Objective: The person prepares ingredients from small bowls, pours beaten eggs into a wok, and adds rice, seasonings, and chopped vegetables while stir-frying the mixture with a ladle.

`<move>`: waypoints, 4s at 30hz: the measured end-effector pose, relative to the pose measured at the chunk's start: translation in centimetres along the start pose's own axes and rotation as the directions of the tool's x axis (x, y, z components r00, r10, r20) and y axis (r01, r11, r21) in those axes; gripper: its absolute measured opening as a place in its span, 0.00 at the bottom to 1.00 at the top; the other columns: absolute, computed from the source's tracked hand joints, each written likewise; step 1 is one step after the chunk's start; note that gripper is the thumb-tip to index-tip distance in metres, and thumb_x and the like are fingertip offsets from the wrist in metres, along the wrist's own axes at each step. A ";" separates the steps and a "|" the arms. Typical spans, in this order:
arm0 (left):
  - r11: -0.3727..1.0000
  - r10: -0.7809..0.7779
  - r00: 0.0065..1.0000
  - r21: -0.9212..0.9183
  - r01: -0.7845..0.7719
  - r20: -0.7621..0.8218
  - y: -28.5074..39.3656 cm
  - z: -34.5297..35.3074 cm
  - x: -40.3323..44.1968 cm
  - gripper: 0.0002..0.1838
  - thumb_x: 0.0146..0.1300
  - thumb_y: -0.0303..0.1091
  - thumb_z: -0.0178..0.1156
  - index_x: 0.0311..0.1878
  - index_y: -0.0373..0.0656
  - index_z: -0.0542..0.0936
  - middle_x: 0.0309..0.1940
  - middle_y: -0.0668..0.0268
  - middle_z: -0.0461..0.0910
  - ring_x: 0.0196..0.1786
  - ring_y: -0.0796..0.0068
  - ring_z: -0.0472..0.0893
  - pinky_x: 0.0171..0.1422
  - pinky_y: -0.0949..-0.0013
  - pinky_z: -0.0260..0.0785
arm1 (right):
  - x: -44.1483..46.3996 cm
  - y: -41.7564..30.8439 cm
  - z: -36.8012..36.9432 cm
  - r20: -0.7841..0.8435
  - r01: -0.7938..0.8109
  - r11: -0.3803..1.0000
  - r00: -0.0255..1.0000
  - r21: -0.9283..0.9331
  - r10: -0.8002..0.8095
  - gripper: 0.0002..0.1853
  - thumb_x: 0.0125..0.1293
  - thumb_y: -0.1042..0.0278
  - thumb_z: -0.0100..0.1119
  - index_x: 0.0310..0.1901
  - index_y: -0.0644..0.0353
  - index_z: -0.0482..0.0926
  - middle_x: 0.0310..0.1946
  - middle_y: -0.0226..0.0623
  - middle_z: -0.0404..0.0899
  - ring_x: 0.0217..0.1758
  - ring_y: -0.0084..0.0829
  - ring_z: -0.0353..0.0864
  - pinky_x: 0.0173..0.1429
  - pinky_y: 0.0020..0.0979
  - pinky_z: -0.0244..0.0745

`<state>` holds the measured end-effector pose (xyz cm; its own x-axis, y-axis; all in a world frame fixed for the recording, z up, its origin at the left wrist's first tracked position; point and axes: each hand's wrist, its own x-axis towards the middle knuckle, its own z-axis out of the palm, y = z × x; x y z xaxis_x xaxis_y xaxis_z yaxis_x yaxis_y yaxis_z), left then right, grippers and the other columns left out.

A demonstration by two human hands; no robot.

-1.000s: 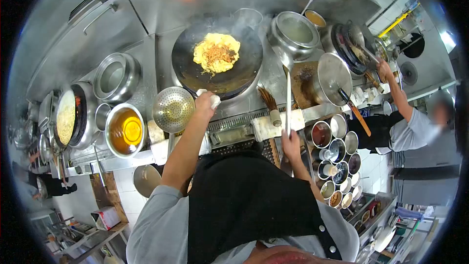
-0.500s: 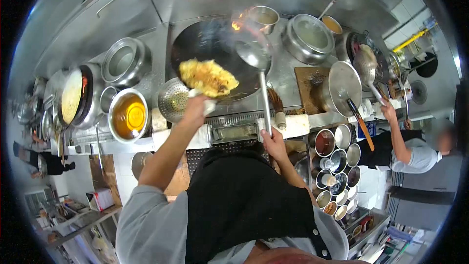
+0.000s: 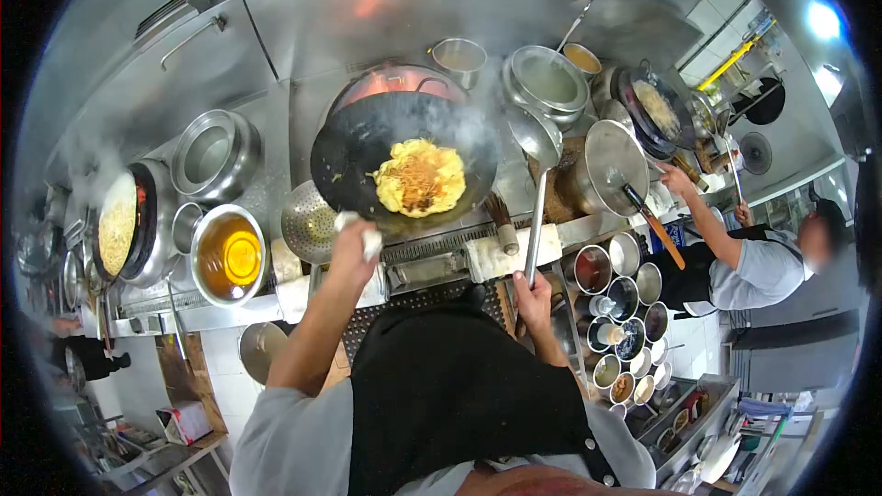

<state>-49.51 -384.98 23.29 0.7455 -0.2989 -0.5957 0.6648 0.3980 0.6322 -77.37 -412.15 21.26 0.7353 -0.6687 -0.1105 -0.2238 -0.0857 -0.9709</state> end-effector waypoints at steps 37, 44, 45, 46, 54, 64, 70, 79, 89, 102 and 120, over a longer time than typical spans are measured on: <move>0.980 0.137 0.989 0.154 -0.126 -0.063 -2.5 3.8 13.0 0.07 0.60 0.31 0.62 0.38 0.39 0.79 0.30 0.59 0.81 0.26 0.67 0.81 0.24 0.61 0.69 | 3.3 -13.6 3.3 0.323 -0.023 0.995 0.945 -0.096 0.053 0.21 0.72 0.69 0.61 0.64 0.62 0.73 0.23 0.25 0.72 0.18 0.18 0.68 0.22 0.25 0.66; 0.980 0.167 0.986 -0.108 -0.168 -0.021 -4.4 2.2 10.6 0.03 0.60 0.22 0.60 0.35 0.41 0.76 0.29 0.62 0.80 0.25 0.69 0.80 0.24 0.65 0.71 | 11.6 -11.1 13.4 0.423 -0.113 0.969 0.884 -0.219 0.198 0.20 0.72 0.70 0.58 0.64 0.62 0.73 0.21 0.27 0.71 0.16 0.21 0.72 0.20 0.28 0.67; 0.978 0.181 0.983 -0.102 -0.184 -0.038 -3.8 2.3 8.0 0.03 0.60 0.22 0.59 0.35 0.40 0.76 0.28 0.62 0.80 0.24 0.69 0.80 0.25 0.64 0.71 | 10.9 -10.9 14.1 0.436 -0.145 0.971 0.874 -0.189 0.215 0.19 0.71 0.69 0.60 0.61 0.61 0.75 0.20 0.27 0.71 0.14 0.21 0.72 0.18 0.28 0.66; 0.976 0.192 0.980 -0.091 -0.197 -0.056 -4.1 1.9 6.1 0.03 0.60 0.22 0.59 0.35 0.40 0.76 0.28 0.62 0.80 0.24 0.69 0.80 0.26 0.64 0.72 | 10.3 -11.8 13.8 0.462 -0.116 0.964 0.860 -0.237 0.217 0.21 0.70 0.68 0.60 0.63 0.61 0.74 0.23 0.31 0.75 0.19 0.24 0.77 0.23 0.30 0.71; 0.990 0.130 0.981 -0.037 -0.137 -0.142 -11.1 -1.1 -8.1 0.07 0.60 0.20 0.55 0.42 0.36 0.76 0.30 0.63 0.79 0.32 0.70 0.80 0.35 0.66 0.74 | 3.3 -8.0 4.3 0.493 0.080 0.949 0.866 -0.305 0.085 0.35 0.67 0.69 0.63 0.76 0.57 0.65 0.50 0.39 0.83 0.48 0.26 0.80 0.54 0.30 0.76; 0.983 0.176 0.973 -0.015 -0.180 -0.151 -23.5 -2.1 -12.2 0.13 0.72 0.44 0.62 0.45 0.44 0.79 0.32 0.66 0.81 0.31 0.70 0.81 0.31 0.65 0.71 | -2.0 -3.9 -8.8 0.734 0.214 0.903 0.663 -0.372 0.145 0.36 0.67 0.71 0.63 0.77 0.54 0.65 0.35 0.32 0.77 0.29 0.22 0.73 0.36 0.29 0.72; 0.977 0.214 0.910 0.076 -0.200 -0.354 -26.9 -6.7 -20.9 0.21 0.69 0.46 0.62 0.56 0.42 0.78 0.39 0.62 0.83 0.36 0.67 0.83 0.35 0.62 0.76 | 2.2 -0.9 -6.6 0.667 0.530 0.802 0.706 -0.277 -0.237 0.36 0.67 0.67 0.65 0.75 0.58 0.65 0.54 0.61 0.82 0.56 0.51 0.83 0.62 0.40 0.75; 0.961 0.144 0.540 -0.012 -0.275 -0.829 -46.6 -19.1 -43.8 0.16 0.55 0.25 0.62 0.49 0.34 0.80 0.35 0.58 0.83 0.33 0.64 0.83 0.36 0.60 0.76 | -0.3 1.5 -5.9 0.747 0.695 0.655 0.596 -0.297 -0.294 0.35 0.67 0.64 0.62 0.75 0.56 0.65 0.50 0.62 0.83 0.55 0.55 0.84 0.59 0.45 0.77; 0.689 -0.129 0.044 -0.122 -0.714 -0.991 -61.7 -21.4 -63.9 0.12 0.62 0.24 0.62 0.49 0.37 0.78 0.37 0.60 0.83 0.34 0.67 0.84 0.36 0.61 0.77 | -1.8 0.4 -1.6 0.874 0.880 0.131 0.471 -0.457 -0.117 0.35 0.63 0.70 0.58 0.73 0.70 0.65 0.65 0.65 0.74 0.69 0.59 0.74 0.72 0.44 0.68; 0.264 -0.696 -0.449 0.382 -0.886 -0.560 -89.5 -19.3 -84.7 0.18 0.61 0.32 0.63 0.53 0.33 0.78 0.48 0.57 0.82 0.45 0.63 0.82 0.50 0.59 0.77 | -5.4 0.8 0.9 0.857 0.856 0.044 0.515 -0.514 -0.011 0.24 0.61 0.66 0.56 0.52 0.81 0.78 0.44 0.68 0.83 0.47 0.63 0.83 0.53 0.53 0.76; 0.652 0.202 0.357 -0.147 -0.744 -0.912 -51.6 -29.0 -60.8 0.29 0.52 0.16 0.56 0.62 0.28 0.73 0.52 0.56 0.82 0.51 0.62 0.84 0.57 0.62 0.78 | -1.9 4.8 -0.8 0.723 0.344 0.833 0.684 -0.433 0.093 0.29 0.68 0.70 0.62 0.71 0.55 0.72 0.27 0.27 0.77 0.22 0.21 0.74 0.24 0.29 0.70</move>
<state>-130.53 -362.16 12.50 0.3569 0.7646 -0.5367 -0.1277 0.6091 0.7828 -80.39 -411.89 16.95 0.9451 0.0684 -0.3195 -0.2104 -0.6210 -0.7551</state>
